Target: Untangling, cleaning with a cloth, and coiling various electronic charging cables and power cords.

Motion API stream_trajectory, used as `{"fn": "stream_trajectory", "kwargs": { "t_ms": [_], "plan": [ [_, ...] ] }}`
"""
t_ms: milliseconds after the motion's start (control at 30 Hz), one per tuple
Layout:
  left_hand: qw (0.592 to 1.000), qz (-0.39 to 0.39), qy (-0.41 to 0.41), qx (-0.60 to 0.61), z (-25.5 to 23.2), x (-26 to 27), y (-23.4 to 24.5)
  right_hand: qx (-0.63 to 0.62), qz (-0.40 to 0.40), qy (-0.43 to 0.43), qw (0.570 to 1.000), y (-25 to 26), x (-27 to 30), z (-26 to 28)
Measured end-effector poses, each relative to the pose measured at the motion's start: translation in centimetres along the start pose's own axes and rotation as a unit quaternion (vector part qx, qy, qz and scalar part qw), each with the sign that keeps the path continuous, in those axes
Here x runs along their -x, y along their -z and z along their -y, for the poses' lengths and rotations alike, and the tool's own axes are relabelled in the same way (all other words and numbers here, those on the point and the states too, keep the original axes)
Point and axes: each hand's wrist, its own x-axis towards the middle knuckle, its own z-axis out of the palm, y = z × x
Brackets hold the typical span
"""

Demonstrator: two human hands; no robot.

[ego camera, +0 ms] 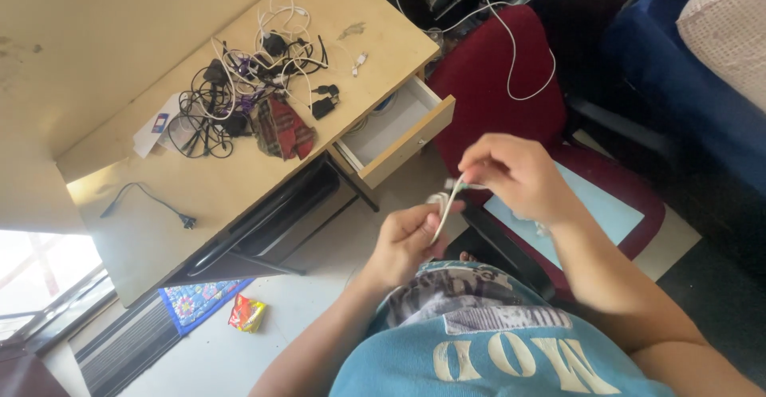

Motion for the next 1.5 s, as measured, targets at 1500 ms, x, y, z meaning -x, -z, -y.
{"fn": "stream_trajectory", "kwargs": {
  "t_ms": [1500],
  "plan": [
    [0.955,-0.231,-0.038,-0.18,0.8,-3.4,0.4,0.16,0.115,-0.03,0.98,-4.4,-1.3,2.7]
  ]
}}
